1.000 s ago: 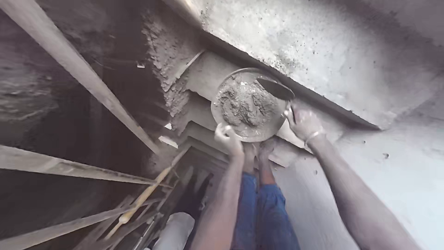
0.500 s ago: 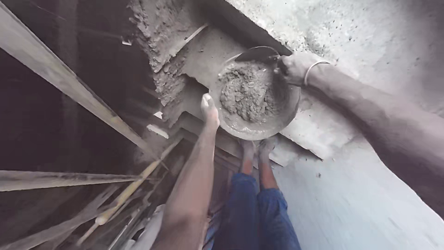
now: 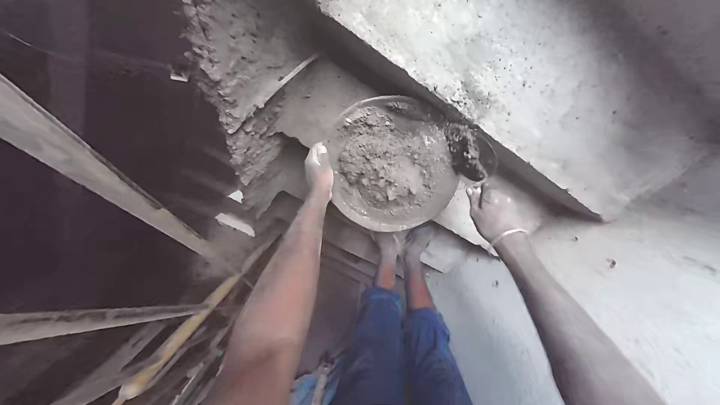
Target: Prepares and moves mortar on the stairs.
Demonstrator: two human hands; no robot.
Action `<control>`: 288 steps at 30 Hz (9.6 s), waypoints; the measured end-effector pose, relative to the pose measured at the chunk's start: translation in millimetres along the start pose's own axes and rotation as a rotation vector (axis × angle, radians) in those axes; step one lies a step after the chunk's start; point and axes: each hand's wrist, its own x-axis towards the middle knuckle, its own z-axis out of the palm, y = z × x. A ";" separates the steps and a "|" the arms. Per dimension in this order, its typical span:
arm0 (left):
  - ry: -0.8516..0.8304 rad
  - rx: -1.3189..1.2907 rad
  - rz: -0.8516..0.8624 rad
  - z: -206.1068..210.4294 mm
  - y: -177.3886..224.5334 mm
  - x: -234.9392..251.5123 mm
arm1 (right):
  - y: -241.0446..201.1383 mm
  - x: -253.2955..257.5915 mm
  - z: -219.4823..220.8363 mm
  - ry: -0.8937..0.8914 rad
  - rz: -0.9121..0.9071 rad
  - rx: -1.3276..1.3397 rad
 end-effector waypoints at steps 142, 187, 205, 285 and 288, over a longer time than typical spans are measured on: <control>-0.158 -0.207 -0.357 -10.4 -51.8 -74.1 | -28.3 -76.7 86.5 -0.486 0.138 1.213; 0.011 -0.281 -0.104 -12.3 -46.6 -14.9 | -36.0 10.7 20.8 -0.290 -0.309 -0.029; 0.003 -0.201 -0.014 -25.0 -11.6 -21.4 | -84.9 10.5 -11.0 -0.288 -0.488 -0.491; 0.214 -0.500 -0.141 2.2 -38.1 -62.6 | -2.2 23.9 62.4 -0.264 0.081 0.560; 0.213 -0.496 -0.179 -0.1 -38.6 -65.1 | -48.1 7.9 81.8 -0.449 0.021 0.579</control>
